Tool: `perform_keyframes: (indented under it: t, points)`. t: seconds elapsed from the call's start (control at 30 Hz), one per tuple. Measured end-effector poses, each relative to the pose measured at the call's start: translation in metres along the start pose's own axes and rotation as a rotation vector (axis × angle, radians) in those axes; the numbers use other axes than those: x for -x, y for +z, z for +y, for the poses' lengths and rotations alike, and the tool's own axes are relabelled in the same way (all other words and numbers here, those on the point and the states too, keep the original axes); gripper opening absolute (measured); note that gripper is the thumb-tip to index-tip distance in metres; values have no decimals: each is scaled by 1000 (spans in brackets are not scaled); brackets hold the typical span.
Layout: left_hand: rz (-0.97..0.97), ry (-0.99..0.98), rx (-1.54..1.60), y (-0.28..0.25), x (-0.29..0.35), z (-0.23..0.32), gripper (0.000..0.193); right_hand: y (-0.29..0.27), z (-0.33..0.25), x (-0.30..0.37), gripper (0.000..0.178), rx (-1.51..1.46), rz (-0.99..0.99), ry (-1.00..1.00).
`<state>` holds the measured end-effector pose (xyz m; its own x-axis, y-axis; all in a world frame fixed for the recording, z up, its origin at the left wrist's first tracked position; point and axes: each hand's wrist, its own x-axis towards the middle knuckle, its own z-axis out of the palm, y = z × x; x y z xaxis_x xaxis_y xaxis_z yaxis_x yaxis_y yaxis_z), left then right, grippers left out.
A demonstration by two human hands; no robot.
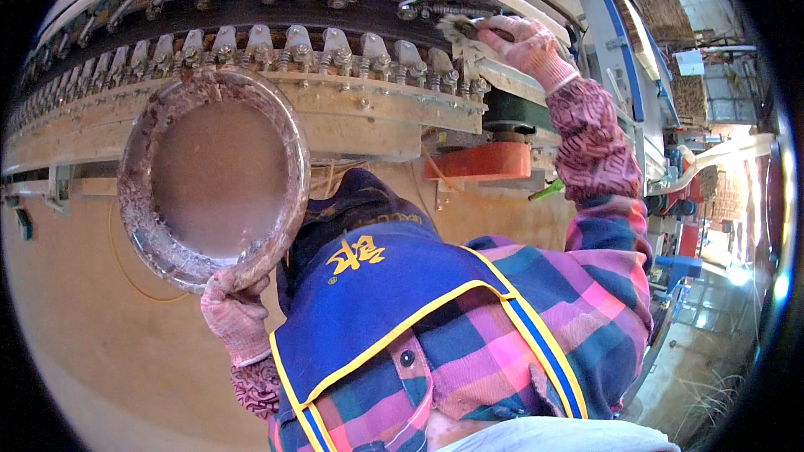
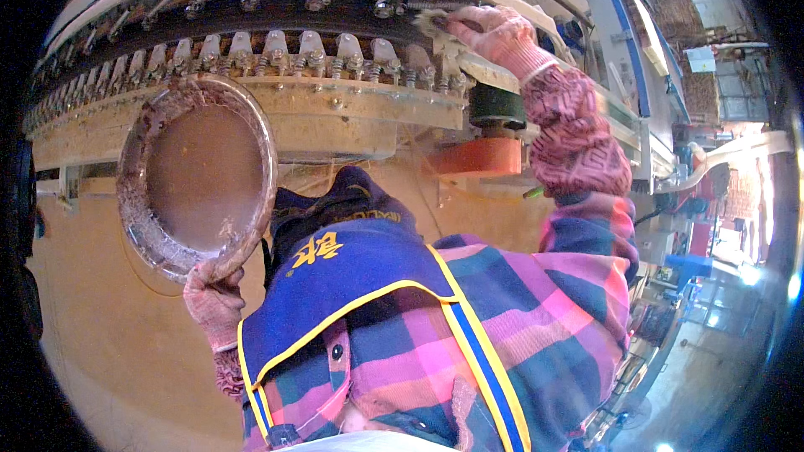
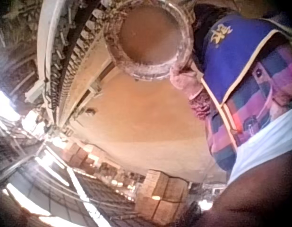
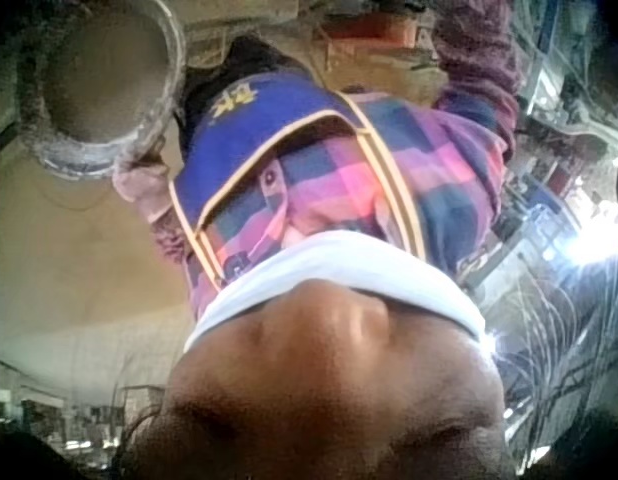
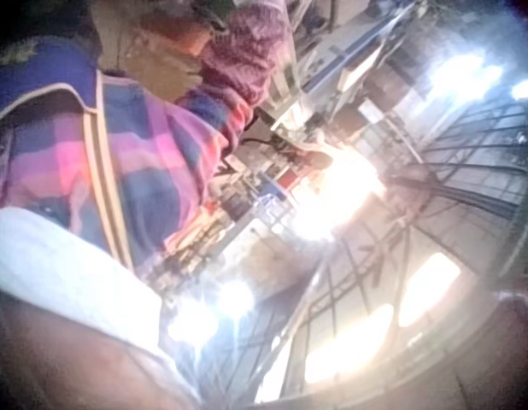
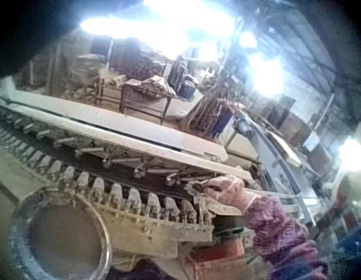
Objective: The person mixes a brown paste in a metal bowl and applies it to the joints of a wooden slat assembly using a brush. They then move to a metal table to stack and align multiple wooden slats, preparing them for further processing.
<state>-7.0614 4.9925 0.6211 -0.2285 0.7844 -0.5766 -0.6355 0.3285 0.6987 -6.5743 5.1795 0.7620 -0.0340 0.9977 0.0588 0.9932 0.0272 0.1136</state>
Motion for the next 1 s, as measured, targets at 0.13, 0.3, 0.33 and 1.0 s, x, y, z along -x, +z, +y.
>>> perform_keyframes:
  t: [0.13, 0.3, 0.33, 1.0]
  points:
    - [-57, -5, -4, -16, -9, 5, 26, -9, -15, -9, 27, 66, -99, -196]
    - [24, -29, 11, -13, -15, 5, 16, 30, -35, -25, 34, 192, -53, -185]
    - [36, -23, 27, -19, -19, 3, 15, 28, -41, -30, 35, 223, -135, -138]
    - [-59, 37, -184, -46, -73, 21, 23, 7, -55, -38, 33, 106, -105, -115]
